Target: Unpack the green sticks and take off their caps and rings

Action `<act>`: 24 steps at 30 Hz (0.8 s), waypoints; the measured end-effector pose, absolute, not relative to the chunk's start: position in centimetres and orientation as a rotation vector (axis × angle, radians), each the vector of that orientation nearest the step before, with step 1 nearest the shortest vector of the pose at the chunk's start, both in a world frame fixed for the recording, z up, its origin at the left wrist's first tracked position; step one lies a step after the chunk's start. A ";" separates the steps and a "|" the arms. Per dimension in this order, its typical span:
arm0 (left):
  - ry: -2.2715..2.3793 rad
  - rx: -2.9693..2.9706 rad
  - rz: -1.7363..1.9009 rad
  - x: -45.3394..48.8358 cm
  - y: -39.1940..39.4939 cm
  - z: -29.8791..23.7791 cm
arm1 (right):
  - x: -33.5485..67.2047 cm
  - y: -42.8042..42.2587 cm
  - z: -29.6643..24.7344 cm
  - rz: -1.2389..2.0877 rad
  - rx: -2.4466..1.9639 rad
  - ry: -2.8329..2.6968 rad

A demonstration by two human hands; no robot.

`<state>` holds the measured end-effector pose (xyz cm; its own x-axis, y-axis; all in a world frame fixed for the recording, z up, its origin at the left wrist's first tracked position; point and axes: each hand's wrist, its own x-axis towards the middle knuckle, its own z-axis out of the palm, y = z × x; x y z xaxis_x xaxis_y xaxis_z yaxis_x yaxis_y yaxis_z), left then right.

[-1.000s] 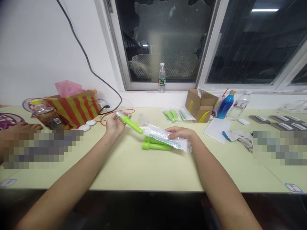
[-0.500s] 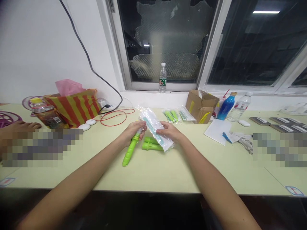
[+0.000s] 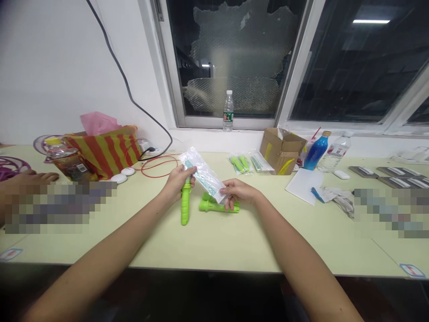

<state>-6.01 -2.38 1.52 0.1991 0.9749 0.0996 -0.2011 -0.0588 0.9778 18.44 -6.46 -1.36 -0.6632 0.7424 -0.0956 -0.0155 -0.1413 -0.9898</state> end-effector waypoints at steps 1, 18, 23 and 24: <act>0.876 1.220 1.215 -6.1 -2.3 1.5 | 18.6 -6.4 -1.4 1.847 -0.835 -1.599; 0.801 1.224 1.334 -5.8 -2.4 1.7 | 20.1 -5.6 -2.3 1.742 -0.919 -1.495; 0.819 1.224 1.348 -5.8 -2.3 1.6 | 20.1 -5.5 -2.1 1.676 -0.950 -1.482; 0.821 1.221 1.352 -5.8 -2.3 1.6 | 20.1 -5.6 -2.0 1.659 -0.961 -1.473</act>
<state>-5.76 -2.27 1.61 0.1132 0.9709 0.2111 -0.2604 -0.1760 0.9493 20.07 -5.56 -2.00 -0.4727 0.8782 -0.0735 -0.0310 -0.1000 -0.9945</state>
